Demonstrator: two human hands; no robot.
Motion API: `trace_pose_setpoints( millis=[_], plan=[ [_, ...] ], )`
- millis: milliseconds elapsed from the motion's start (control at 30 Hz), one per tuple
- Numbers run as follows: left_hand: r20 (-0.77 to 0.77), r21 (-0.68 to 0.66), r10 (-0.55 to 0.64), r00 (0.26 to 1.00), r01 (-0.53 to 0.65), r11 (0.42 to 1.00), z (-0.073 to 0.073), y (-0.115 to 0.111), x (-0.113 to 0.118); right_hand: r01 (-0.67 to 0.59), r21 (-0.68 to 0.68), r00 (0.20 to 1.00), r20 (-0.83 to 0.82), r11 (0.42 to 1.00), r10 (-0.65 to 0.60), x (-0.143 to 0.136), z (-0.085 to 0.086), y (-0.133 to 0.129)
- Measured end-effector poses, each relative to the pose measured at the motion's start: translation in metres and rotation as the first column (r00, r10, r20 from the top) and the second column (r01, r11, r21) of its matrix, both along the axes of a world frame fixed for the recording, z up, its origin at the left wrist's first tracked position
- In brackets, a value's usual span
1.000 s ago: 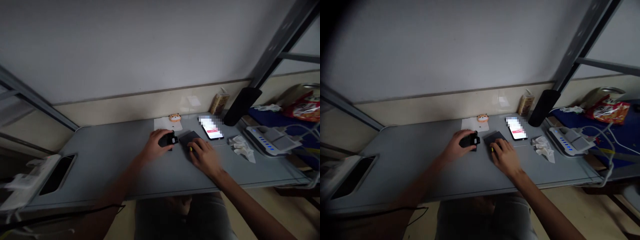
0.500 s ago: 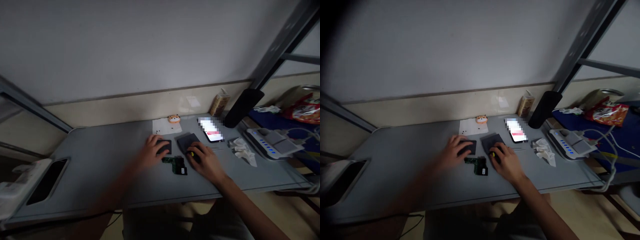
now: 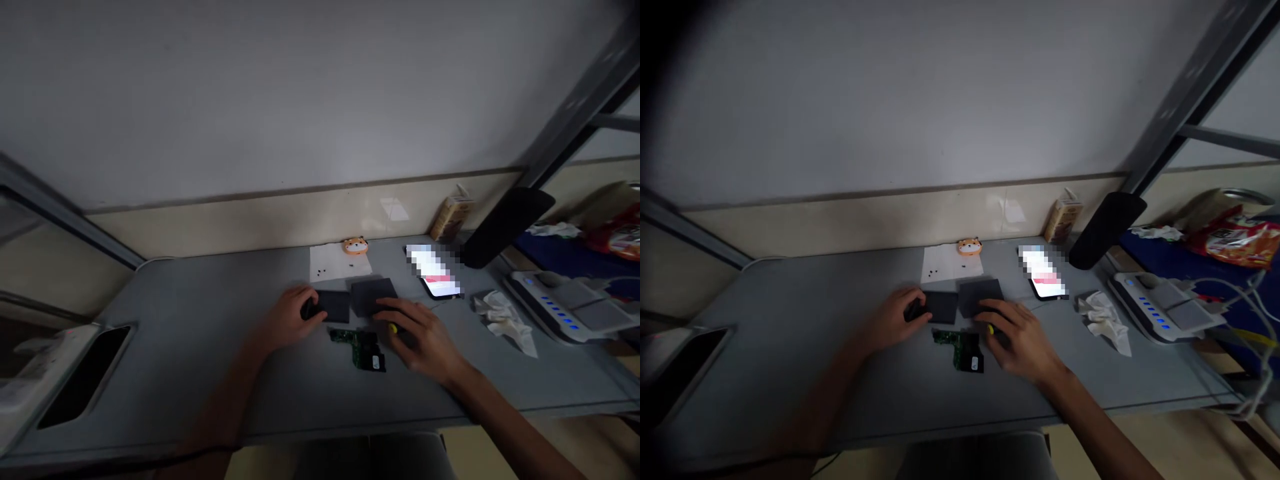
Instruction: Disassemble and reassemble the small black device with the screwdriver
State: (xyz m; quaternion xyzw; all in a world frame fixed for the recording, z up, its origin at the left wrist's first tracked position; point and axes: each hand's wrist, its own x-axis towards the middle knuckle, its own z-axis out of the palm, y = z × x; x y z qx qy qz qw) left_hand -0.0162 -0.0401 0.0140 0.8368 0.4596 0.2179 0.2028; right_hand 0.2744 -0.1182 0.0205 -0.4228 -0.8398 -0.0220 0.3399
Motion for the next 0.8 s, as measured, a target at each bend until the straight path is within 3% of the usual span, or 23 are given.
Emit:
trace_pose_setpoints(
  millis=[233,367,800],
  plan=[
    [-0.035,-0.064,-0.002,0.999,0.000,0.998,0.003,-0.002,-0.004,-0.007,0.056,0.996,0.090,0.998,0.002,-0.004,0.018,0.042],
    [-0.051,-0.009,0.024,0.998,-0.024,1.000,-0.002,0.001,-0.001,0.039,0.113,0.998,-0.063,0.993,-0.032,-0.017,0.024,0.064],
    [-0.085,0.044,-0.005,0.996,0.009,0.999,-0.010,0.005,-0.004,0.101,0.003,0.994,-0.042,0.995,-0.101,-0.013,-0.011,0.068]
  ],
)
